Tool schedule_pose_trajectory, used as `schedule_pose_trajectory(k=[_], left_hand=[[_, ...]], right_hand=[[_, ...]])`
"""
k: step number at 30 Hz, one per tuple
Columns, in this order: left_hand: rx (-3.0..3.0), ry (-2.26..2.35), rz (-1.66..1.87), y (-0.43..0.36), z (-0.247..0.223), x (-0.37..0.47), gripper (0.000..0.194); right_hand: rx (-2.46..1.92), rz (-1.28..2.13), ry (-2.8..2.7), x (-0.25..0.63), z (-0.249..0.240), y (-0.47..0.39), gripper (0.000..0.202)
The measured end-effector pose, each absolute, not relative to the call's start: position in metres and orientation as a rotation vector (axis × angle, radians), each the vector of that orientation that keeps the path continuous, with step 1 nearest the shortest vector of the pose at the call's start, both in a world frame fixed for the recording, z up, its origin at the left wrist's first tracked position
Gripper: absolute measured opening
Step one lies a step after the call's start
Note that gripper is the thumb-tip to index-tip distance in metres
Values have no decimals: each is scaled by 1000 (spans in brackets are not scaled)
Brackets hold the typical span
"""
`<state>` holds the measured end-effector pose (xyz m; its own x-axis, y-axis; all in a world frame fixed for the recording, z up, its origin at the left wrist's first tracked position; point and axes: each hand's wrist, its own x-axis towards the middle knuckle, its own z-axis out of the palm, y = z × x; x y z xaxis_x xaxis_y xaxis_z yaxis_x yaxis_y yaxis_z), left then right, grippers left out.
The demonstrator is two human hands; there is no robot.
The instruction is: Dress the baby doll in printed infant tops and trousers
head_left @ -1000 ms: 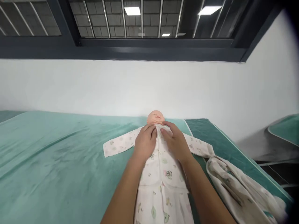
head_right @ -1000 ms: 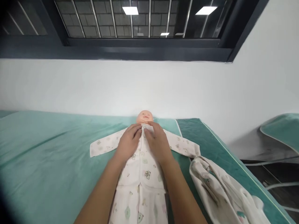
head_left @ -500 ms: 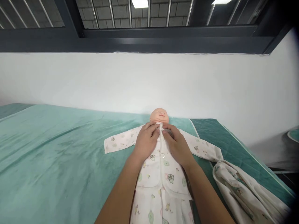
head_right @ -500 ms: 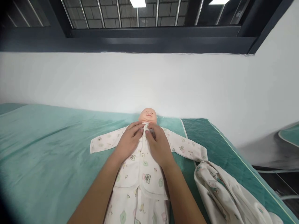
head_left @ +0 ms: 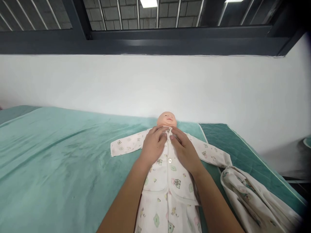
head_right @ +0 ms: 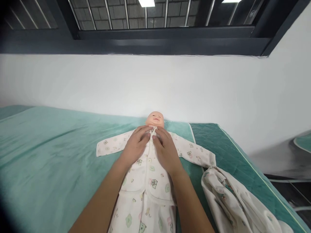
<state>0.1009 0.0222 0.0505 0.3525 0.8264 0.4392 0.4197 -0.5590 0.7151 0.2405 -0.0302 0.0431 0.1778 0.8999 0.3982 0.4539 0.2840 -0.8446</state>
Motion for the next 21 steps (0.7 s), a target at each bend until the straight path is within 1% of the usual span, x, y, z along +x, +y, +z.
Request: schedule_pose_trajectory(k=[3, 6, 13, 21], left_hand=[[2100, 1105, 1181, 12, 48, 98, 23], [2145, 1104, 1194, 0, 45, 92, 24], [2172, 1068, 1133, -7, 46, 87, 27], [1908, 1000, 1083, -5, 51, 84, 20]], right_hand=[[-1373, 559, -1180, 236, 40, -46, 33], [-1367, 555, -1080, 232, 34, -61, 33], [-1256, 443, -1244, 232, 26, -64, 18], [-1260, 368, -1258, 231, 30, -66, 19]])
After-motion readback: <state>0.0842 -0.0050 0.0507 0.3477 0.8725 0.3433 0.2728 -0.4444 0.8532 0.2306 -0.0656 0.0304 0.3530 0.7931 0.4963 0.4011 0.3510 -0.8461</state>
